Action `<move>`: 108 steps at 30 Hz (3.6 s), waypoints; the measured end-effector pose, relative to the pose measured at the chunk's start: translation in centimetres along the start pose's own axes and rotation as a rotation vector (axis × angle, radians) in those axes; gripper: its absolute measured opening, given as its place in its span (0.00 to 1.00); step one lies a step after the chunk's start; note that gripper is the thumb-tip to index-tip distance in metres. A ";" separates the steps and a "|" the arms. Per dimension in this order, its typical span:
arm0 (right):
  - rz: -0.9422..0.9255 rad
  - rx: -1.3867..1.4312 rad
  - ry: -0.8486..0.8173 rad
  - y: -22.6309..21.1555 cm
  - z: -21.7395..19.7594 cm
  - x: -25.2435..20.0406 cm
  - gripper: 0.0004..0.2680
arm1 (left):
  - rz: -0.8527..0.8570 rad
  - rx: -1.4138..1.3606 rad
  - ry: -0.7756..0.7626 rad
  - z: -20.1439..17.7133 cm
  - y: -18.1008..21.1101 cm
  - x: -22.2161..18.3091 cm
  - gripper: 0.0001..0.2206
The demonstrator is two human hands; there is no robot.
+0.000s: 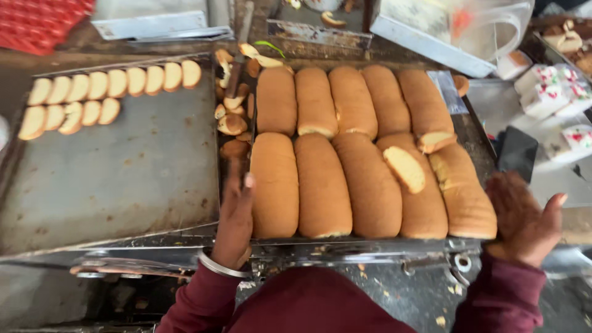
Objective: The person places slices of bread onto a metal tray. They arrange the slices in rows by hand, handling them one at a time.
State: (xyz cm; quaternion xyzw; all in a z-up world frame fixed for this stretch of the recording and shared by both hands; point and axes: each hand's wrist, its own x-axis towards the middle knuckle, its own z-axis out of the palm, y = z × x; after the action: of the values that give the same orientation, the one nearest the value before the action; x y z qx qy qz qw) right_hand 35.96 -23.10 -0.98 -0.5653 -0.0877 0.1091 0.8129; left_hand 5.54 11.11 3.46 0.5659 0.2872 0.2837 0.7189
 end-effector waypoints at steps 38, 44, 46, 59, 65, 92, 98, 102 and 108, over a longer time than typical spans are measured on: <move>-0.325 -0.658 -0.018 3.9 -0.4 4.7 0.20 | 0.351 0.361 -0.065 6.3 -5.3 -4.2 0.44; -0.408 -0.611 -0.146 2.3 -1.4 3.0 0.22 | 0.406 0.404 -0.118 6.6 -6.0 -9.1 0.46; -0.392 -0.600 -0.146 2.1 -1.5 2.1 0.22 | 0.307 0.195 -0.173 5.7 -5.7 -10.2 0.50; -0.355 -0.514 -0.106 -1.5 0.5 7.6 0.23 | 0.367 -0.287 -0.334 7.0 -3.8 -12.4 0.48; -0.271 -0.247 -0.170 4.2 -0.8 8.0 0.22 | 0.240 -0.291 -0.317 5.9 -5.3 -11.4 0.46; 0.212 -0.178 -0.109 6.0 9.3 -17.8 0.31 | 0.339 1.544 -0.289 1.5 6.4 24.2 0.43; 0.247 0.191 -0.156 7.6 9.0 -19.6 0.30 | 0.186 1.594 -0.301 4.4 7.9 24.1 0.48; 0.219 0.158 -0.096 7.4 8.5 -20.1 0.31 | 0.099 1.756 -0.335 4.5 9.3 22.3 0.46; 0.113 0.095 -0.019 4.3 7.0 -20.3 0.32 | 0.245 1.496 -0.360 0.8 11.0 17.5 0.47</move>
State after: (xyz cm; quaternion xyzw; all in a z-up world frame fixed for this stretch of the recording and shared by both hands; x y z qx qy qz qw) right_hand 14.23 -20.96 -3.01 -0.5288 -0.0583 0.1642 0.8307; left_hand 17.04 25.64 12.77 0.9654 0.2167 -0.0044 0.1449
